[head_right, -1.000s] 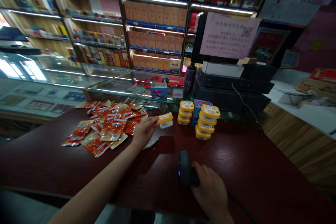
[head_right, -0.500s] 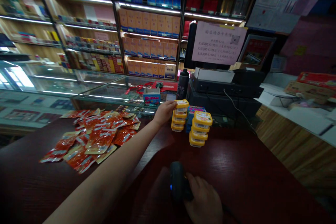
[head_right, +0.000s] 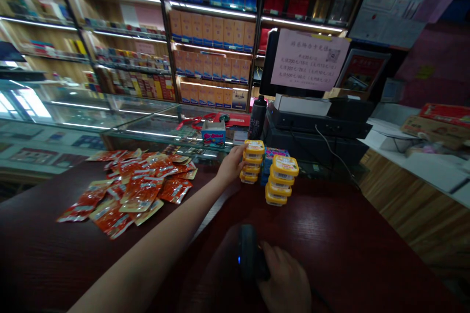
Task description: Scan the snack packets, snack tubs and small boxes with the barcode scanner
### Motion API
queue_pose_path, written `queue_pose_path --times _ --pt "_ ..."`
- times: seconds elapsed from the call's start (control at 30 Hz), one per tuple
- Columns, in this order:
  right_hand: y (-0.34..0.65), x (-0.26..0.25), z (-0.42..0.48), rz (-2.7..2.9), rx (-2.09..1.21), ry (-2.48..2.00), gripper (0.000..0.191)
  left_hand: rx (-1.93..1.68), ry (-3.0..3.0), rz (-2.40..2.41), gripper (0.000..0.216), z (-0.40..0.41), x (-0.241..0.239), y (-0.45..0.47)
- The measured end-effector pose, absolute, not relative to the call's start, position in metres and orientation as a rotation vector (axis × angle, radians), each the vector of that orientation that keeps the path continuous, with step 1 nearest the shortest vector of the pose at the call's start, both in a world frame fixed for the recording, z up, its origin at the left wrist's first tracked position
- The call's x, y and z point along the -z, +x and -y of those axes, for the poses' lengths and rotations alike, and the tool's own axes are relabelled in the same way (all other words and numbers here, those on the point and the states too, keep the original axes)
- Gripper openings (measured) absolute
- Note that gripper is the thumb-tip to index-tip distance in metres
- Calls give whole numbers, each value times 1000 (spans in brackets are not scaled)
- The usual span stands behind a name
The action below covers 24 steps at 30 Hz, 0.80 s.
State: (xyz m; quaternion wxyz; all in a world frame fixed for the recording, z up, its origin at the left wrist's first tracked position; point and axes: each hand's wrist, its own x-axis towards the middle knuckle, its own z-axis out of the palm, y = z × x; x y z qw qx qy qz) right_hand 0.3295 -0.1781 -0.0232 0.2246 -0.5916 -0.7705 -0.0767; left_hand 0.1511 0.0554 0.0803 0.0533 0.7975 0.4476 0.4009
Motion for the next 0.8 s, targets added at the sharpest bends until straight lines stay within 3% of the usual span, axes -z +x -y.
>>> queue_pose_path --times 0.33,0.47,0.6,0.8 --pt "332 23 179 2157 236 -1600 35 -1158 2431 -1368 72 -41 -72 137" --pt "333 26 181 2154 212 -1607 33 -1116 2454 -1529 55 -12 -59 107" --pt "336 31 182 2147 213 -1595 34 -891 2382 -2015 32 25 -48 71" --pt "334 28 183 2119 237 -1564 31 -534 2000 -2641 58 58 -32 32"
